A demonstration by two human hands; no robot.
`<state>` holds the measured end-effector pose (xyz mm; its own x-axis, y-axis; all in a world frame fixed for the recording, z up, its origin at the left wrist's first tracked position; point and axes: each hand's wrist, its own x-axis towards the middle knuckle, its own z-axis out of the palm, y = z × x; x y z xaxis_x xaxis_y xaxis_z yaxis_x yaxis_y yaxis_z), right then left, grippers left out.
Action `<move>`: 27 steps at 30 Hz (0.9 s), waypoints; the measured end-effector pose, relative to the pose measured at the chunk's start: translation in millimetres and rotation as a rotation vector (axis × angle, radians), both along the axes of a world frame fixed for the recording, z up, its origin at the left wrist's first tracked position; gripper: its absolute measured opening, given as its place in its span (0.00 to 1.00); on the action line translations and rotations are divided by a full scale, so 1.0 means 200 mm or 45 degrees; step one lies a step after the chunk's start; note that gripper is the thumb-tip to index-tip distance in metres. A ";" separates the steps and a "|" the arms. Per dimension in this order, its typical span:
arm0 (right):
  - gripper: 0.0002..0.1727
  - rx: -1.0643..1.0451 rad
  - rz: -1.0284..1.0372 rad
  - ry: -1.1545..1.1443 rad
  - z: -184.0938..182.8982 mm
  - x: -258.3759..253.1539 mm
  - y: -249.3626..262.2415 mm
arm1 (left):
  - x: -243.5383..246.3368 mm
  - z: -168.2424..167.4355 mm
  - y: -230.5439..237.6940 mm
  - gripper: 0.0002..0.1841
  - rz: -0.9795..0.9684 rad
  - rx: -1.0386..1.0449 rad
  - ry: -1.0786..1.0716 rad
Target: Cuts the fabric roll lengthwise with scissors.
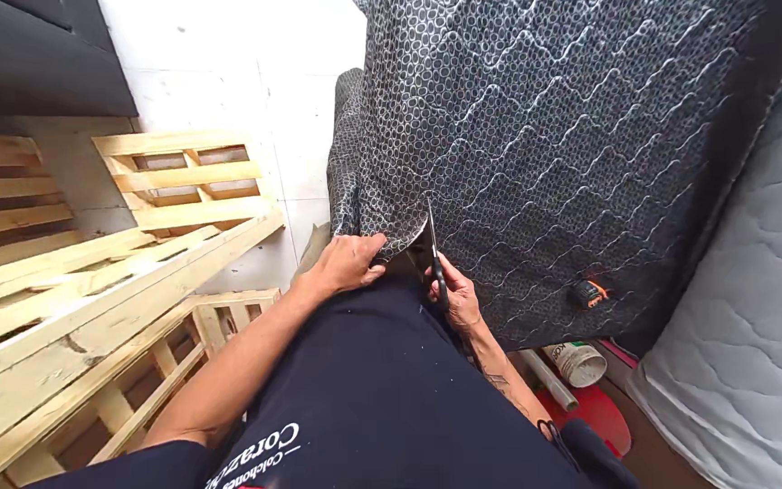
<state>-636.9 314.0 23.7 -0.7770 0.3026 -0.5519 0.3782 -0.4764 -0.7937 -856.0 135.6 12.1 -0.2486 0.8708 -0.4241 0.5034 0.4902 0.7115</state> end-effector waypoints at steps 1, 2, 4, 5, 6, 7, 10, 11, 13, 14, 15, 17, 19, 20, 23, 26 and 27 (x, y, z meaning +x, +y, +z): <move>0.34 -0.006 0.008 0.006 0.01 -0.01 0.01 | -0.01 0.00 -0.01 0.20 0.023 0.002 0.013; 0.34 -0.009 0.015 0.013 0.01 -0.03 0.01 | -0.01 0.01 -0.03 0.19 0.041 0.003 0.024; 0.34 0.001 0.028 0.040 0.00 -0.09 0.02 | -0.03 0.02 -0.04 0.17 0.045 0.013 0.030; 0.34 0.007 0.025 0.056 -0.01 -0.13 0.02 | -0.04 0.02 -0.05 0.17 0.045 0.027 0.031; 0.34 0.007 0.012 0.070 -0.02 -0.16 0.03 | -0.05 0.02 -0.06 0.16 0.045 0.040 0.033; 0.34 0.006 -0.002 0.081 -0.02 -0.18 0.03 | -0.06 0.03 -0.07 0.16 0.043 0.049 0.040; 0.35 0.021 -0.014 0.076 -0.03 -0.20 0.03 | -0.12 0.05 -0.11 0.15 0.050 0.033 0.036; 0.35 0.048 -0.007 0.068 -0.04 -0.21 0.03 | -0.15 0.05 -0.13 0.16 0.055 0.032 0.032; 0.35 0.120 0.014 0.063 -0.05 -0.26 0.04 | -0.20 0.07 -0.16 0.15 0.041 0.030 0.017; 0.35 0.143 0.017 0.064 -0.06 -0.30 0.05 | -0.22 0.07 -0.16 0.15 0.030 0.030 0.005; 0.35 0.151 0.014 0.068 -0.06 -0.33 0.05 | -0.24 0.08 -0.17 0.15 0.014 0.032 -0.001; 0.34 0.127 -0.018 0.075 -0.05 -0.37 0.04 | -0.28 0.09 -0.19 0.13 -0.034 0.038 0.000; 0.34 0.109 -0.035 0.058 -0.03 -0.39 0.04 | -0.32 0.09 -0.22 0.12 -0.042 0.023 -0.020; 0.34 0.114 -0.030 0.049 -0.03 -0.40 0.04 | -0.35 0.10 -0.24 0.12 -0.026 0.019 -0.026; 0.34 0.129 -0.029 0.038 -0.02 -0.50 0.05 | -0.42 0.11 -0.29 0.14 0.017 0.049 -0.030; 0.34 0.119 -0.067 0.021 0.00 -0.60 0.05 | -0.47 0.12 -0.33 0.11 -0.031 0.115 -0.009; 0.34 0.121 -0.064 0.010 0.01 -0.62 0.06 | -0.49 0.12 -0.35 0.10 -0.045 0.134 -0.002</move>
